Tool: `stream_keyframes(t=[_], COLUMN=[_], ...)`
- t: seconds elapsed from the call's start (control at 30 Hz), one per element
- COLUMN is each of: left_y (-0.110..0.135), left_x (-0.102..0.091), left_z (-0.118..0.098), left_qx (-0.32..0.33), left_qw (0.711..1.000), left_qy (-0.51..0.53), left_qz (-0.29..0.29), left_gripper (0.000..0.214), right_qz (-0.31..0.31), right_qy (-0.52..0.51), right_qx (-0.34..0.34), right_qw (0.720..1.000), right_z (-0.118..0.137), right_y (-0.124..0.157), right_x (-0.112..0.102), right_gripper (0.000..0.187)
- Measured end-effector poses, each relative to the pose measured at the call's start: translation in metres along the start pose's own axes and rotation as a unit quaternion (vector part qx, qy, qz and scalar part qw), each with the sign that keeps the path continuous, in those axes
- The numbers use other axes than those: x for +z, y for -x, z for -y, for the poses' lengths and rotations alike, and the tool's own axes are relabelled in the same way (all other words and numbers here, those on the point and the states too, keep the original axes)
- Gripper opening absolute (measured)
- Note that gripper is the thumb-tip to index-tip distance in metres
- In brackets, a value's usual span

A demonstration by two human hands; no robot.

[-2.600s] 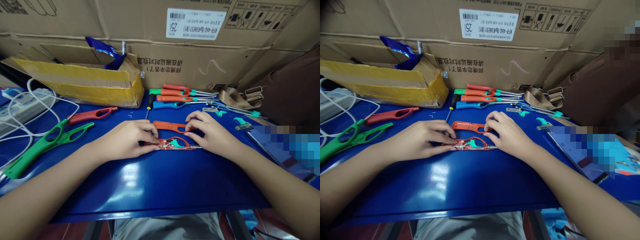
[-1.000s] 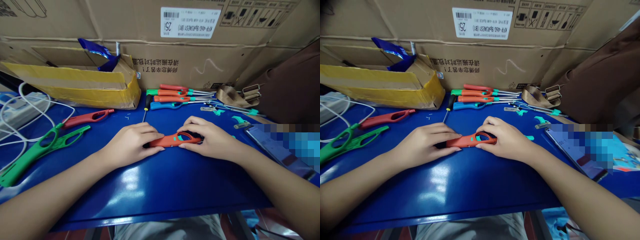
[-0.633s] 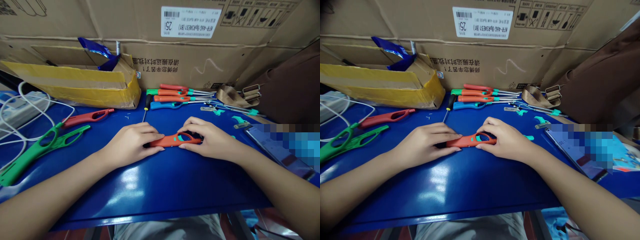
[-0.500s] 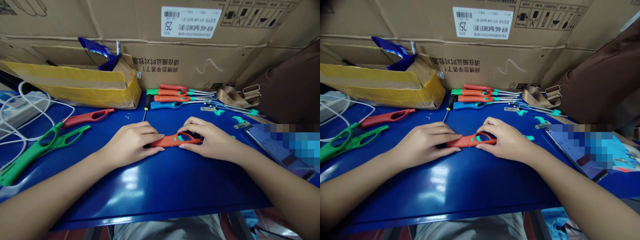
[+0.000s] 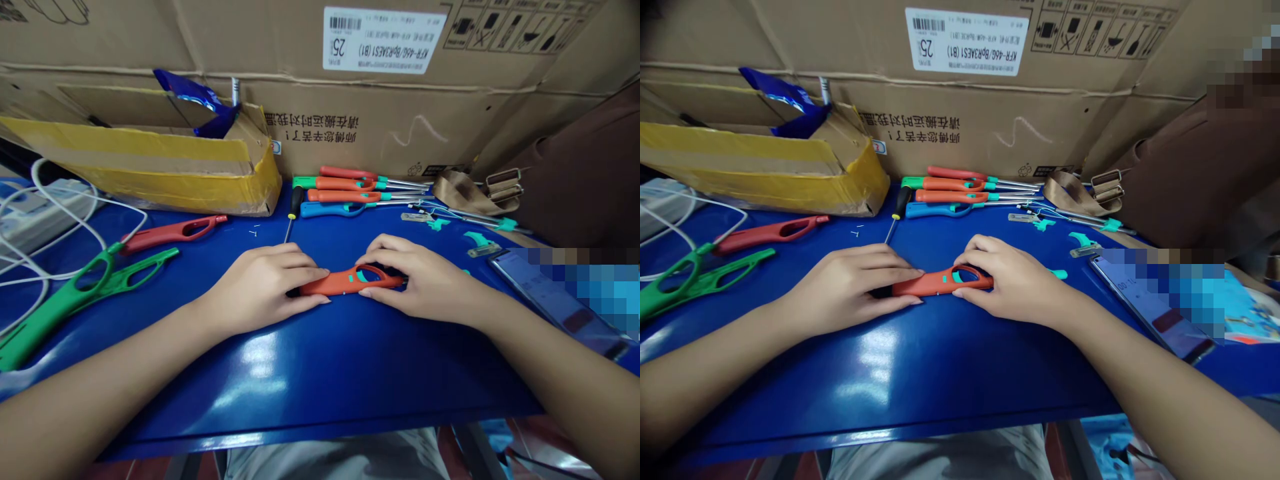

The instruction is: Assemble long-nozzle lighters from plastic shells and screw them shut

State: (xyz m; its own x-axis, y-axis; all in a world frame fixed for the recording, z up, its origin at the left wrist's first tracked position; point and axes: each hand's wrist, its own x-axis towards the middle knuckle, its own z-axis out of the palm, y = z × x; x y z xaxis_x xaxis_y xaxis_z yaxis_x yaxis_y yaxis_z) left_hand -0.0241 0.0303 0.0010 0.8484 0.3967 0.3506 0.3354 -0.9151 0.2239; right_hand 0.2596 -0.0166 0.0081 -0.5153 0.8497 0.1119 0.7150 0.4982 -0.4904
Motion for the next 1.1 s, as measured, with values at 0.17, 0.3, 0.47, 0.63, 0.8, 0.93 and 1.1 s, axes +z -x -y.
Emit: stream_keyframes(t=[0.17,0.3,0.47,0.63,0.8,0.93,1.1], left_y=[-0.0006,-0.002,-0.0023,-0.0002,0.0004,0.0004,0.0], left_x=[0.0001,0.0008,0.0019,0.005,0.0053,0.0049,0.0033], left_z=[-0.0012,-0.0035,-0.006,-0.0017,-0.0003,-0.0029,-0.0024], left_qx=[-0.004,-0.008,0.014,0.032,0.035,0.036,0.035], left_qw=[1.0,1.0,0.997,0.996,0.997,0.998,0.998], left_qy=[-0.004,-0.008,-0.069,-0.085,-0.062,-0.04,-0.027], left_qz=[0.004,0.007,0.017,-0.002,-0.036,-0.042,-0.049], left_gripper=[0.029,0.026,0.023,0.028,0.026,0.024,0.024], right_qz=[0.006,0.007,0.026,0.023,0.017,0.016,0.005], right_qy=[0.007,0.018,0.118,0.179,0.173,0.196,0.206], right_qx=[0.004,0.001,-0.032,-0.082,-0.096,-0.106,-0.098], right_qw=[1.0,1.0,0.992,0.98,0.98,0.975,0.974], right_z=[-0.0003,0.0001,0.0049,0.0044,0.0011,0.004,0.0044], right_y=[-0.0002,-0.0003,-0.0013,-0.0008,0.0007,0.0011,-0.0001], right_x=[-0.0001,0.001,0.0009,-0.0009,-0.0006,0.0006,-0.0015], right_gripper=[0.029,0.027,0.031,0.031,0.032,0.035,0.035])
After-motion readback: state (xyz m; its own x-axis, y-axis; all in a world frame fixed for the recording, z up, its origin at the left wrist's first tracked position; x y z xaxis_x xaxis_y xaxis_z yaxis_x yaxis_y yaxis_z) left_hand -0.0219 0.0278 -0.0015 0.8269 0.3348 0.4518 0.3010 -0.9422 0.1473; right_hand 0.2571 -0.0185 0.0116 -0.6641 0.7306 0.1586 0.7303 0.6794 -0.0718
